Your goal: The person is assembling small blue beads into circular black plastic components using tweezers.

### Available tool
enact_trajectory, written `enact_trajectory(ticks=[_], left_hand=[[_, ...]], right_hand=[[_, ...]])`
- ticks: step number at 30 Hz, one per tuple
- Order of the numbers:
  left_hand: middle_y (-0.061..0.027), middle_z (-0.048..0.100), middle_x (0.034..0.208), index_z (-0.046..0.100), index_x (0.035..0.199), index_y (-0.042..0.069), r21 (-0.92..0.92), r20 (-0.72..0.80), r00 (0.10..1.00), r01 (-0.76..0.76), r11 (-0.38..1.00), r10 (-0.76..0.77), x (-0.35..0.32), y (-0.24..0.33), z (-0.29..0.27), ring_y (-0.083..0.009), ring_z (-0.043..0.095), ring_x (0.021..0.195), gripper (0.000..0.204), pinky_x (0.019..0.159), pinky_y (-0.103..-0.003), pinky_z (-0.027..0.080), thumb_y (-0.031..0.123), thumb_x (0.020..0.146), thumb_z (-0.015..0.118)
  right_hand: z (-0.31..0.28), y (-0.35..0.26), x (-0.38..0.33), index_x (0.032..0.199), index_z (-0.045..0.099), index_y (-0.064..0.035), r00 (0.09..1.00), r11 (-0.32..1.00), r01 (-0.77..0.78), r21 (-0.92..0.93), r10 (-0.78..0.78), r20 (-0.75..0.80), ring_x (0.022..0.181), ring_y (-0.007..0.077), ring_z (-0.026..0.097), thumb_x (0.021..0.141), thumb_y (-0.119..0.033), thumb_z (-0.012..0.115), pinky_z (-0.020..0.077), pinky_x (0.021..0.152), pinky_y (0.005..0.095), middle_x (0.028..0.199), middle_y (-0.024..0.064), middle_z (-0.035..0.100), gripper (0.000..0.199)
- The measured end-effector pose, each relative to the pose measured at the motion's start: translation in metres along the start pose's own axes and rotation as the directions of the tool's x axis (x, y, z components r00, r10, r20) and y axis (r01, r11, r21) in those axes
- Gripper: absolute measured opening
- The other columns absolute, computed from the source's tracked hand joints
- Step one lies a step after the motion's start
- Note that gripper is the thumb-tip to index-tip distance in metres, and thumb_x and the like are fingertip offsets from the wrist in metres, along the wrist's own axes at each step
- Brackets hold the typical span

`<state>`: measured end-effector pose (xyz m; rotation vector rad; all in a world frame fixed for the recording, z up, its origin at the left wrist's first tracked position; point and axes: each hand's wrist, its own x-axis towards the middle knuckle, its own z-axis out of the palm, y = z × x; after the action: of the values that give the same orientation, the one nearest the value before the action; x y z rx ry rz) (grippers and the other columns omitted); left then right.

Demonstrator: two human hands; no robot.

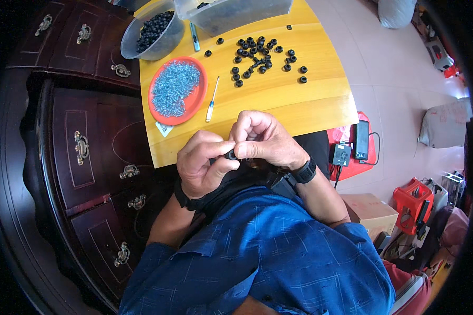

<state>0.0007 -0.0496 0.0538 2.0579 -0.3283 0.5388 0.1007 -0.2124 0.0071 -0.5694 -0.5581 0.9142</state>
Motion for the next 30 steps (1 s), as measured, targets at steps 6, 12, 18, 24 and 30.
enact_trajectory(ticks=[6,12,18,24,30], left_hand=[[-0.0077,0.061,0.081,0.068,0.103,0.001,0.048,-0.003,1.000,0.001,0.999,-0.001,0.008,-0.004,0.002,-0.0170,0.060,0.068,0.029,0.061,-0.028,0.047,0.017,0.081,0.081],[-0.0107,0.062,0.078,0.063,0.100,0.005,0.171,0.198,0.893,0.374,0.912,-0.404,-0.001,-0.030,0.024,-0.0228,0.064,0.065,0.019,0.060,-0.035,0.050,0.005,0.083,0.072],[-0.0076,0.063,0.072,0.064,0.100,0.004,0.404,0.304,0.848,0.298,0.865,-0.434,0.032,-0.052,-0.024,-0.0199,0.063,0.063,0.015,0.061,-0.034,0.051,0.005,0.085,0.066],[-0.0099,0.071,0.096,0.063,0.124,0.004,0.372,-0.432,0.893,0.302,0.877,-0.124,0.123,-0.061,-0.106,-0.0114,0.065,0.074,0.038,0.066,-0.027,0.053,0.002,0.087,0.069],[-0.0102,0.069,0.086,0.071,0.099,0.002,0.434,0.184,0.962,0.104,0.895,-0.201,0.139,-0.055,-0.031,-0.0204,0.065,0.068,0.020,0.065,-0.030,0.052,0.004,0.079,0.073]], right_hand=[[-0.010,0.005,0.010,0.088,0.058,-0.0088,0.999,0.999,0.032,-0.020,-0.031,0.032,0.070,0.0039,0.053,0.089,-0.013,0.075,0.0405,0.058,0.0197,0.084,-0.0018,0.060,0.018],[-0.041,0.013,-0.006,0.086,0.058,-0.0080,0.915,0.868,-0.334,-0.368,0.206,-0.347,0.071,0.0004,0.046,0.092,-0.008,0.070,0.0410,0.063,0.0181,0.077,-0.0088,0.052,0.013],[-0.045,0.016,-0.009,0.096,0.062,-0.0056,0.938,0.792,-0.322,-0.519,0.195,-0.285,0.075,0.0021,0.054,0.093,-0.008,0.070,0.0451,0.065,0.0185,0.084,-0.0057,0.059,0.009],[-0.057,-0.004,0.000,0.093,0.063,-0.0044,0.927,0.811,-0.220,-0.543,-0.001,-0.376,0.072,0.0022,0.051,0.092,-0.012,0.071,0.0460,0.067,0.0211,0.079,-0.0067,0.057,0.011],[-0.069,-0.004,-0.002,0.098,0.061,-0.0046,0.893,0.932,-0.119,-0.341,-0.049,-0.446,0.077,0.0021,0.054,0.094,-0.012,0.068,0.0466,0.071,0.0185,0.086,-0.0059,0.059,0.011]])
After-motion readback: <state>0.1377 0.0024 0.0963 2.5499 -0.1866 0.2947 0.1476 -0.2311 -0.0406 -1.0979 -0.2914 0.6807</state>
